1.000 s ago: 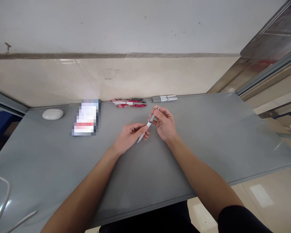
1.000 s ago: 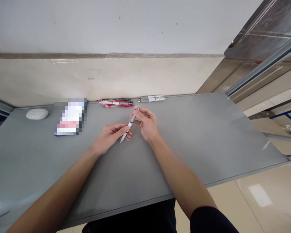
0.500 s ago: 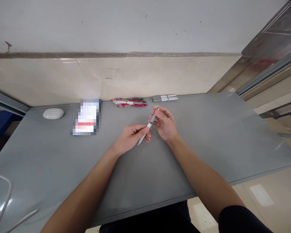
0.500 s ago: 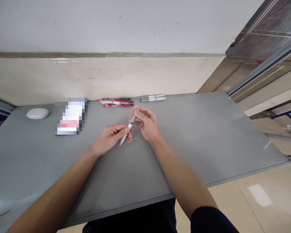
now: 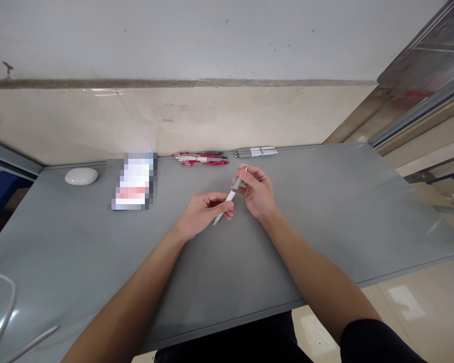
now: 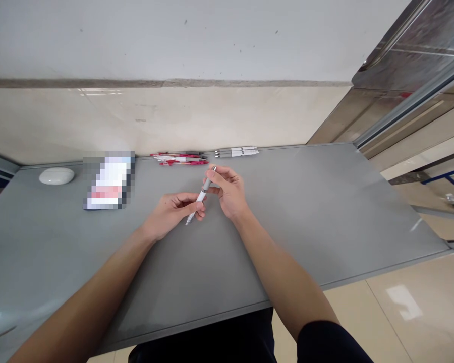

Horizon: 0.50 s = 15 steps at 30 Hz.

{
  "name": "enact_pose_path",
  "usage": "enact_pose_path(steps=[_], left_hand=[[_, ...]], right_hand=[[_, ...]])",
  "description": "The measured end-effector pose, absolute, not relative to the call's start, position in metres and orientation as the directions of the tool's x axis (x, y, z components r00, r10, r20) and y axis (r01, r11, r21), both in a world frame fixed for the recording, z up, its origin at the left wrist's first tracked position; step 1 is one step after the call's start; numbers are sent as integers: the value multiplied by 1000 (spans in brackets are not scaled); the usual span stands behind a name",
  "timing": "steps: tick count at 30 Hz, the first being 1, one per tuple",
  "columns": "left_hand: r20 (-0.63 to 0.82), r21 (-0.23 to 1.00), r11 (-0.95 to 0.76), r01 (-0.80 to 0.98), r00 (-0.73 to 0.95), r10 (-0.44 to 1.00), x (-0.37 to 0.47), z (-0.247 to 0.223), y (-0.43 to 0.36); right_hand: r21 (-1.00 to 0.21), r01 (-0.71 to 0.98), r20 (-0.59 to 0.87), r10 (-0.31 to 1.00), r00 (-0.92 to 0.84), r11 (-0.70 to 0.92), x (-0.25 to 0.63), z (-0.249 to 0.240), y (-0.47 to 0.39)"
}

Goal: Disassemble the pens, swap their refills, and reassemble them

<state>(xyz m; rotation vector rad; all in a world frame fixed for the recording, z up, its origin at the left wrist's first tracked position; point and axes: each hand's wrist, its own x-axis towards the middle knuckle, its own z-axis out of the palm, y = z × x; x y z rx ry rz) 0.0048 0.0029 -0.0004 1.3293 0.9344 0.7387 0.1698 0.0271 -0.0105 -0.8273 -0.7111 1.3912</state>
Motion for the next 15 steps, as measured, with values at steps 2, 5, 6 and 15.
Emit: enact_pose_path(steps=[2,5,6,15], left_hand=[[-135,991,123,55,487,863,5,1,3],[-132,991,130,41,520,844,5,3,2],[-133,990,134,37,528,839,5,3,2],[-138,990,123,64,416,899,7,1,2]], right_hand=[[-844,-536,-49,998,45,-17,171,-10,27],[-843,-536,-41,999,15,-27,172,-10,26],[-843,-537,-38,999,12,-25,172,-10,26],[-836,-548,-44,993,109,23,169,-10,28]])
